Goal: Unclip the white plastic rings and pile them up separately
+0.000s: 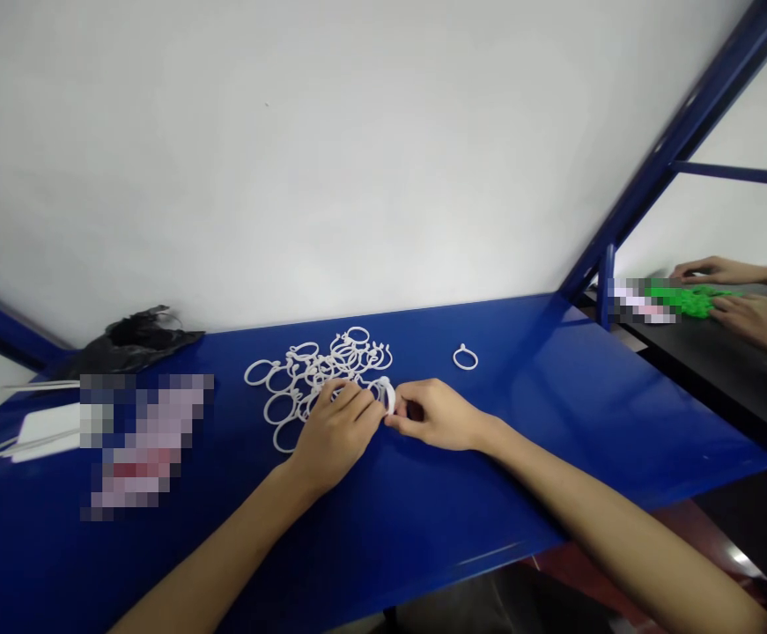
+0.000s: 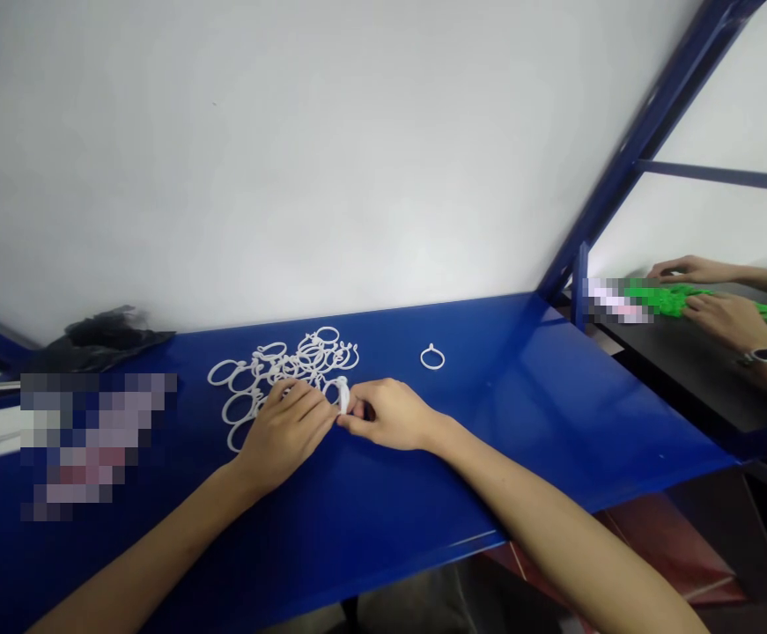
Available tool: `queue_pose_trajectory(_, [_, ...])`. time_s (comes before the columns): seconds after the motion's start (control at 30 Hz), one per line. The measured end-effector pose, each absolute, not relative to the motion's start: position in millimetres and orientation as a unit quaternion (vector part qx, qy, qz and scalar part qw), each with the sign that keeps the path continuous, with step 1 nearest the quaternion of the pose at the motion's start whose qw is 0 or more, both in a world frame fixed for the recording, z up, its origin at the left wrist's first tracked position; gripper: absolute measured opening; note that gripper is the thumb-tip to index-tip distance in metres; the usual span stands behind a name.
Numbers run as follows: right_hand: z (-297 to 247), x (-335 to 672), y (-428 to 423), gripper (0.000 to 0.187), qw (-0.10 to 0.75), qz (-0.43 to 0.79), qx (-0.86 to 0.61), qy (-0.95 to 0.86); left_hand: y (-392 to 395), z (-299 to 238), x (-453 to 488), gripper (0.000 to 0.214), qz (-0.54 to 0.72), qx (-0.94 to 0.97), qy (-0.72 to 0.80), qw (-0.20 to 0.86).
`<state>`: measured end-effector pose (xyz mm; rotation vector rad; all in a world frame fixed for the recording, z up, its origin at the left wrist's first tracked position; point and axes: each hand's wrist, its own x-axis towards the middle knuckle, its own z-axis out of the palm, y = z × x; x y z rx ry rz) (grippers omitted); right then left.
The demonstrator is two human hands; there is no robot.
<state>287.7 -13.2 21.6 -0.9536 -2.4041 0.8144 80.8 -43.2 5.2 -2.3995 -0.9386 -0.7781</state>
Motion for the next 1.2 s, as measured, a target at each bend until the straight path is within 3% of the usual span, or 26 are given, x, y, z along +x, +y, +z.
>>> queue_pose_trajectory(0.2, [18,288,-8,0.008,0.265,0.328,-0.393,-0.817,-37,8,70,0.017,-0.273,-0.855,-0.381,0.221])
queue_pose_trajectory(0.47, [19,293,1,0.028,0.3,0.269,-0.485,-0.776,-34,6,62,0.017,-0.237,-0.841,-0.433,0.222])
queue_pose_trajectory(0.73, [21,293,-1,0.033,0.289,0.257,-0.478,-0.788,-37,10,66,0.045,-0.286,-0.83,-0.434,0.204])
queue_pose_trajectory(0.87, [19,291,-5,0.034,0.255,0.264,-0.437,-0.821,-41,14,72,0.037,-0.324,-0.856,-0.363,0.175])
queue_pose_trajectory(1.0, [18,290,-9,0.034,0.22,0.257,-0.388,-0.858,-43,13,77,0.015,-0.355,-0.87,-0.302,0.161])
queue_pose_trajectory(1.2, [28,292,-12,0.032,0.34,0.245,-0.336,-0.843,-40,10,73,0.011,-0.386,-0.838,-0.372,0.104])
